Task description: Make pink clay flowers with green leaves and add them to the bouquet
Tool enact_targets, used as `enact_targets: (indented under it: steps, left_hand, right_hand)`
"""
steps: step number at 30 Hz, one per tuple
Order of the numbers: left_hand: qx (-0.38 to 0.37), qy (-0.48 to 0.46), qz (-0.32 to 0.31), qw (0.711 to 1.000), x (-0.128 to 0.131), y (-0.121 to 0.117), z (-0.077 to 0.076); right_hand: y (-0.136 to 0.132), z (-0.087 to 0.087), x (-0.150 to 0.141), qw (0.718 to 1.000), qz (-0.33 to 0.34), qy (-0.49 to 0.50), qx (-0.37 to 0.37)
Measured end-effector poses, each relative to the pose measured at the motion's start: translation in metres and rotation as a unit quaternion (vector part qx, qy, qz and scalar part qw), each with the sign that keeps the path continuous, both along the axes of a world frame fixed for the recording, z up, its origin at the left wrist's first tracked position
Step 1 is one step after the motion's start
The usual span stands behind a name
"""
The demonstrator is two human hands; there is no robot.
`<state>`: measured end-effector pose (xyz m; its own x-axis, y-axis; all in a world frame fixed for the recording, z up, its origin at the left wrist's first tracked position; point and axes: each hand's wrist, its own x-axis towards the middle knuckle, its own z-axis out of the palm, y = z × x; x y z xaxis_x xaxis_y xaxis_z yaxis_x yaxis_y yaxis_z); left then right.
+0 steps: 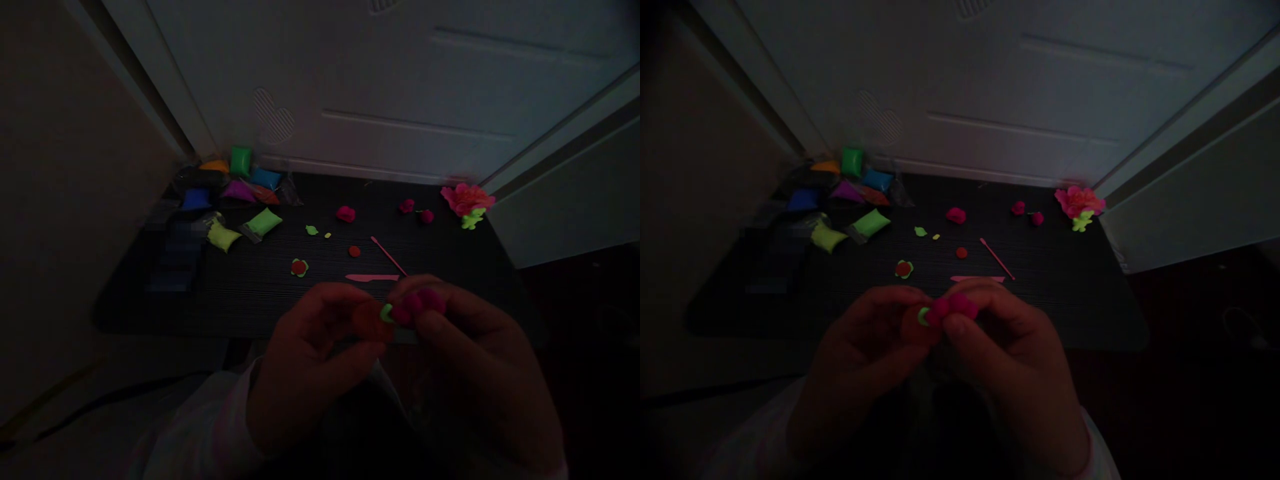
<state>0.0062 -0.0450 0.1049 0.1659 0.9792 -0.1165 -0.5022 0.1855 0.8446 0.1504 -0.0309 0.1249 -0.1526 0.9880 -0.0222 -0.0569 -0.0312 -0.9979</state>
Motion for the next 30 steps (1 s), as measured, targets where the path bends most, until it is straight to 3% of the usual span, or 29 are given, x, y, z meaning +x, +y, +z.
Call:
enact_targets:
  steps: [13, 19, 24, 30]
  left_hand:
    - [-0.010, -0.007, 0.001, 1.000, -0.0009, 0.0018, 0.0020]
    - [-0.001, -0.026, -0.009, 1.000, -0.0014, -0.0020, -0.0008]
    - [-0.003, 0.000, -0.036, 0.999, -0.0028, -0.0021, -0.0030]
    - [0.028, 0.067, 0.013, 0.997, -0.0021, 0.0002, -0.0011]
  right_hand:
    - [-0.0010, -0.0046, 0.0027, 0.999, -0.017, -0.027, 0.038]
    - [-0.0027, -0.0007, -0.0014, 0.999, -0.039, -0.007, -0.004]
    - [0.0013, 0.0001, -0.0049, 0.997, -0.057, -0.042, 0.010]
    - [0.0002, -0.0006, -0.0054, 0.997, -0.042, -0.070, 0.013]
